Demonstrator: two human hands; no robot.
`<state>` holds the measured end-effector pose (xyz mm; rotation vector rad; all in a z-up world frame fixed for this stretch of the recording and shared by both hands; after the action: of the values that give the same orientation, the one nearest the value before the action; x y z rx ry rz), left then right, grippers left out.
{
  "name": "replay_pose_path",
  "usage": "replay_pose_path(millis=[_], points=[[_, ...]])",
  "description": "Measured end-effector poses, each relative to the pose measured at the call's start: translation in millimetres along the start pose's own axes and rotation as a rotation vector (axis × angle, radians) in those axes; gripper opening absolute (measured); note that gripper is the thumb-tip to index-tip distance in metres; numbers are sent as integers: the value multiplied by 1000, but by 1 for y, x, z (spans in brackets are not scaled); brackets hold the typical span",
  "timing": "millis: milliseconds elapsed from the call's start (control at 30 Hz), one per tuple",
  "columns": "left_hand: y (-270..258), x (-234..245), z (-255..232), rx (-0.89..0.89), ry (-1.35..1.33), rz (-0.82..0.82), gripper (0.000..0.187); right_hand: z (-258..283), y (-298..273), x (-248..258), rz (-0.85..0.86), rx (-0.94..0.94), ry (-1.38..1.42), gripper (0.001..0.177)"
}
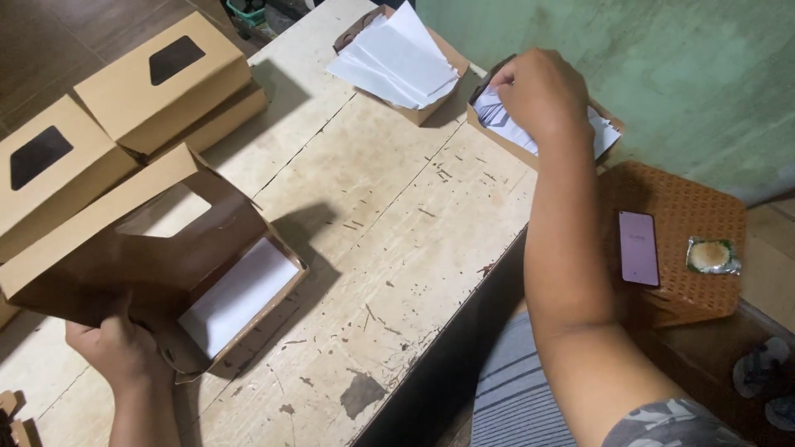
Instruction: The person folds a flat cardboard sheet into a small box, inserts a white paper, and closes the lid. The finished box is placed on a stack of similar boxes on the table.
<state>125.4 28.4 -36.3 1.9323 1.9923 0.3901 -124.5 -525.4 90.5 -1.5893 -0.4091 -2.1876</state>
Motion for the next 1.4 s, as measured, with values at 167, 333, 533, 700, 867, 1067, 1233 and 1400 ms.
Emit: replay_pose_path(millis=[167, 333, 533, 700, 867, 1067, 1233, 1400], points=[[-5, -6, 3, 28, -31, -49, 29, 17, -4, 7, -222, 133, -20, 21], [-6, -10, -2, 51, -61, -114, 37, 95, -58, 25, -502, 578, 72, 16], [-6, -22, -14, 46, -188, -111, 30, 153, -88, 22, -654, 760, -9, 21], [0, -20, -2, -103, -23, 41, 36, 234, -204, -9, -482, 1195, 42, 26], [-4, -23, -51, -66, -194, 9, 41, 271, -286, -87, -228, 1410, 32, 11], [-3, -20, -39, -106, -218, 40, 36, 284, -320, -99, -162, 1476, -18, 7], [-2, -23, -34, -116, -227, 74, 36, 282, -302, -107, -20, 1426, 115, 12], [-2, -23, -39, -136, -130, 123, 48, 254, -238, -66, -383, 1349, 907, 22]])
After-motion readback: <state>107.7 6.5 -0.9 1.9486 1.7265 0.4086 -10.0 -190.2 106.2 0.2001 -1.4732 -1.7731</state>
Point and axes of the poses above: each hand's wrist, its own y-axis towards the middle knuckle, its own x-axis out of the back of the hand, z = x × y, the point moved 6 cm from there along y, towards the middle knuckle, and after that the axes turned 12 degrees about -x, right-handed, at the moved point
